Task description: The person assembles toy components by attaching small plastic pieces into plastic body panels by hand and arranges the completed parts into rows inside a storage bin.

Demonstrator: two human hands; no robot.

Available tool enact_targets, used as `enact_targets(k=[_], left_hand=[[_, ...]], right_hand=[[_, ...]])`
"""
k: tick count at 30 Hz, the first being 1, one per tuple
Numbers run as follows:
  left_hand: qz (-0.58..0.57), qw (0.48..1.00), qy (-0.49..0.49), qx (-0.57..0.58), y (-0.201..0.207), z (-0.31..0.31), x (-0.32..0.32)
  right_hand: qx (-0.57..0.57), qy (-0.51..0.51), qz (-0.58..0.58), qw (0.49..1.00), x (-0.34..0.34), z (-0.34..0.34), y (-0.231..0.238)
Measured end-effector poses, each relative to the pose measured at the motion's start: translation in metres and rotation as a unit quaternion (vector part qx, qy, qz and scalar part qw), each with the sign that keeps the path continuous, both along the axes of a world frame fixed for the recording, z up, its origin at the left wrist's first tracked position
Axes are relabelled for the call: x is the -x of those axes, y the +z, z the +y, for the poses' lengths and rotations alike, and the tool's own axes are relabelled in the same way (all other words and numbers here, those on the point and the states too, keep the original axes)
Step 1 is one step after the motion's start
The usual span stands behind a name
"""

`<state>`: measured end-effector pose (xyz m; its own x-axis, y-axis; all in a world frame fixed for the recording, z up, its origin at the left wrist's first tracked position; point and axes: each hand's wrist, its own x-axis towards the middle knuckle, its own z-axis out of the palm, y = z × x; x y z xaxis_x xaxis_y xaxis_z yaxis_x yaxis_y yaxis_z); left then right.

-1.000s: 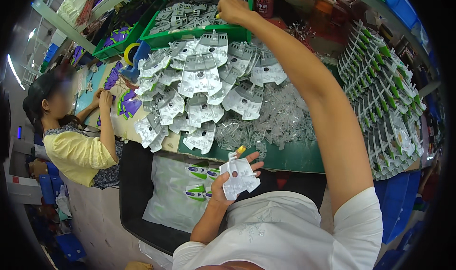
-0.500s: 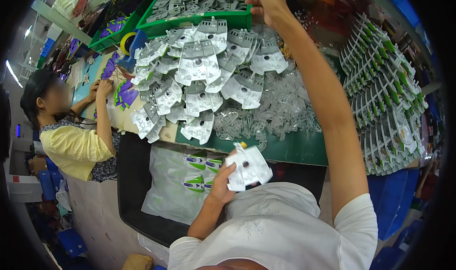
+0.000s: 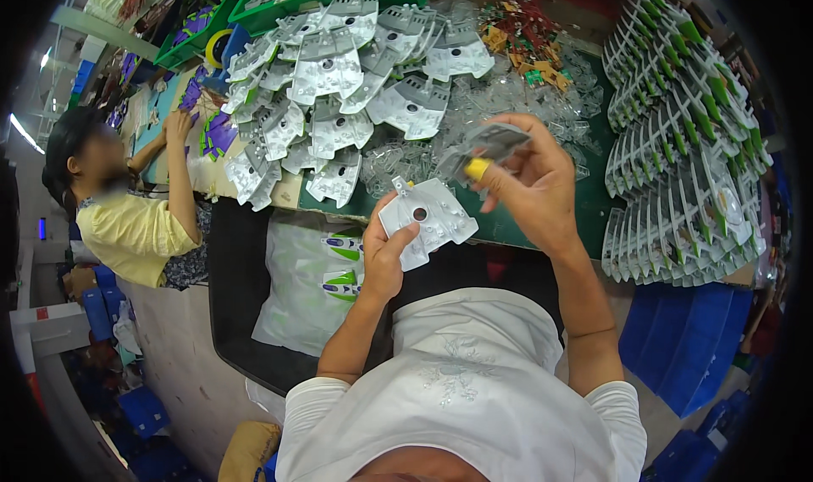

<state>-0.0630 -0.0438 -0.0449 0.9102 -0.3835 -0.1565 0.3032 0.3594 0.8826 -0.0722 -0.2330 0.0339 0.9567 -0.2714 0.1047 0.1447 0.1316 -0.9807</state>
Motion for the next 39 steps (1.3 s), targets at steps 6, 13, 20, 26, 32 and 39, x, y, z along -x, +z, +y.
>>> enact_targets(k=[6,13,20,26,32,39], left_hand=[[-0.017,1.000,-0.014,-0.008,0.006,-0.011,0.005],[-0.065,0.997,0.026,-0.039,0.012,-0.015,0.013],[-0.251,0.949,0.021,-0.190,0.016,-0.020,0.007],[-0.208,0.926,-0.003,-0.316,0.009,-0.012,-0.003],[-0.287,0.945,0.071,-0.140,0.028,-0.016,-0.020],[-0.517,0.768,0.048,0.375,0.111,0.001,0.014]], right_hand=[[0.093,0.074,-0.018,0.993,0.016,0.012,-0.004],[0.419,-0.042,-0.182,0.888,0.000,0.016,-0.015],[0.284,0.043,-0.036,0.957,-0.002,0.002,-0.027],[0.245,0.072,0.026,0.967,-0.009,-0.001,-0.025],[0.253,0.010,0.051,0.966,-0.049,-0.030,-0.018],[0.592,-0.137,-0.082,0.790,-0.196,-0.100,0.007]])
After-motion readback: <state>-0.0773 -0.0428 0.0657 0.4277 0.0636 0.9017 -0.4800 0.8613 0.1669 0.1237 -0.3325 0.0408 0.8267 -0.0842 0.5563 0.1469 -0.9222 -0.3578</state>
